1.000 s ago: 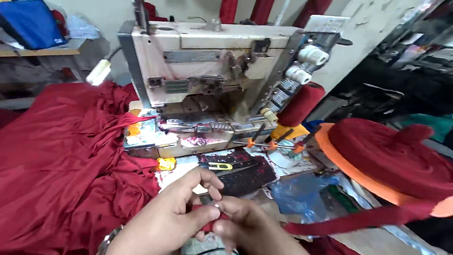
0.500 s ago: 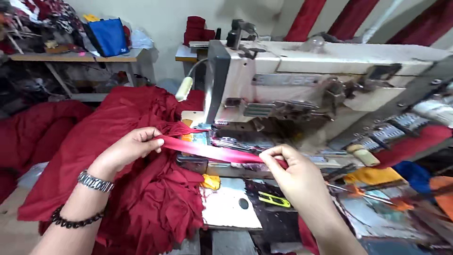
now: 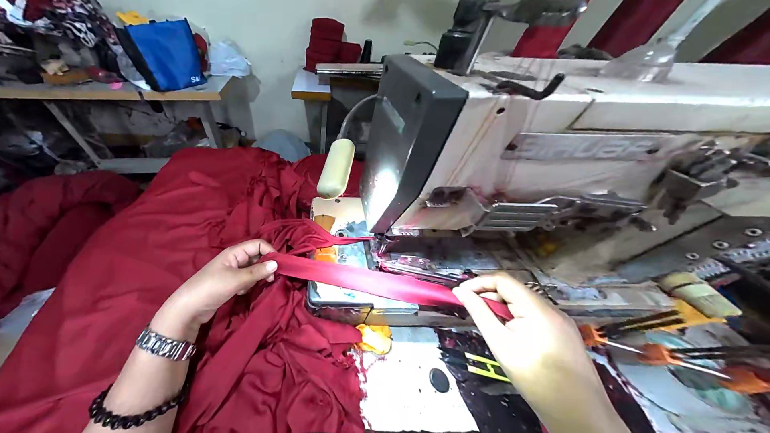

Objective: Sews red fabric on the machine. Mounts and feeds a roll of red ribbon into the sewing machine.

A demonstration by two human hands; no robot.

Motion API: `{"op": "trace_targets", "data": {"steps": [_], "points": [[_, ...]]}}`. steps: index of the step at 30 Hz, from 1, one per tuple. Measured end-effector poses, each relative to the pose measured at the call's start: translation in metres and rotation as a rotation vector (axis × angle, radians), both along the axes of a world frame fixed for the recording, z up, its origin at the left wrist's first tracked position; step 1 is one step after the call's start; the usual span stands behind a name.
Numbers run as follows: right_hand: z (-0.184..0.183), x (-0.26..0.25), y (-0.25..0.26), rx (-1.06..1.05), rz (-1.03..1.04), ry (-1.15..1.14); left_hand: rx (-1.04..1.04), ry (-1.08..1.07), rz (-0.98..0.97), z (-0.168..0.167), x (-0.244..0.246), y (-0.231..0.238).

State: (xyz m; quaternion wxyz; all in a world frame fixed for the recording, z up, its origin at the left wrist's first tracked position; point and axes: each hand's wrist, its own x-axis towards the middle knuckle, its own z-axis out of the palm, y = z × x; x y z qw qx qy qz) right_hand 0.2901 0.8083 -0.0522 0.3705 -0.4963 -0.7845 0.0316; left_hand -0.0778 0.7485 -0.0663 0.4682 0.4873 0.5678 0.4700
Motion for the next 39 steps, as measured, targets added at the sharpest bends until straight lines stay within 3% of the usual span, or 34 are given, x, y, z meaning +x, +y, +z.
{"op": "trace_targets", "data": {"steps": [5,8,13,17,22,24,26,29,31,33,36,39], "points": [[-0.005,0.007,0.002,0.022,0.062,0.014,0.097,-0.010,0.064,-0.008,0.003,-0.004],[-0.006,0.014,0.003,0.053,0.172,-0.033,0.308,0.062,0.138,-0.022,0.002,-0.003],[-0.013,0.023,-0.003,0.397,0.269,-0.206,0.706,0.378,0.248,-0.039,-0.003,0.001],[-0.020,0.029,-0.007,0.551,0.283,-0.251,0.773,0.511,0.317,-0.039,0.000,-0.001],[-0.020,0.029,-0.009,0.518,0.253,-0.210,0.719,0.529,0.310,-0.039,0.000,-0.001],[-0.017,0.030,-0.014,0.369,0.262,-0.098,0.641,0.543,0.264,-0.035,0.004,-0.007],[-0.011,0.046,-0.028,0.123,0.273,0.077,0.535,0.531,0.099,-0.023,0.013,-0.018],[-0.001,0.093,-0.050,-0.094,0.266,0.281,0.431,0.440,-0.218,0.009,0.037,-0.029],[0.008,0.126,-0.063,-0.189,0.213,0.367,0.428,0.418,-0.318,0.022,0.060,-0.028],[0.017,0.161,-0.069,-0.176,0.130,0.326,0.462,0.447,-0.418,0.029,0.088,-0.021],[0.032,0.214,-0.067,0.068,-0.063,0.064,0.528,0.466,-0.521,0.039,0.140,-0.010],[0.048,0.251,-0.056,0.195,-0.261,-0.026,0.614,0.476,-0.440,0.043,0.199,0.001]]}}
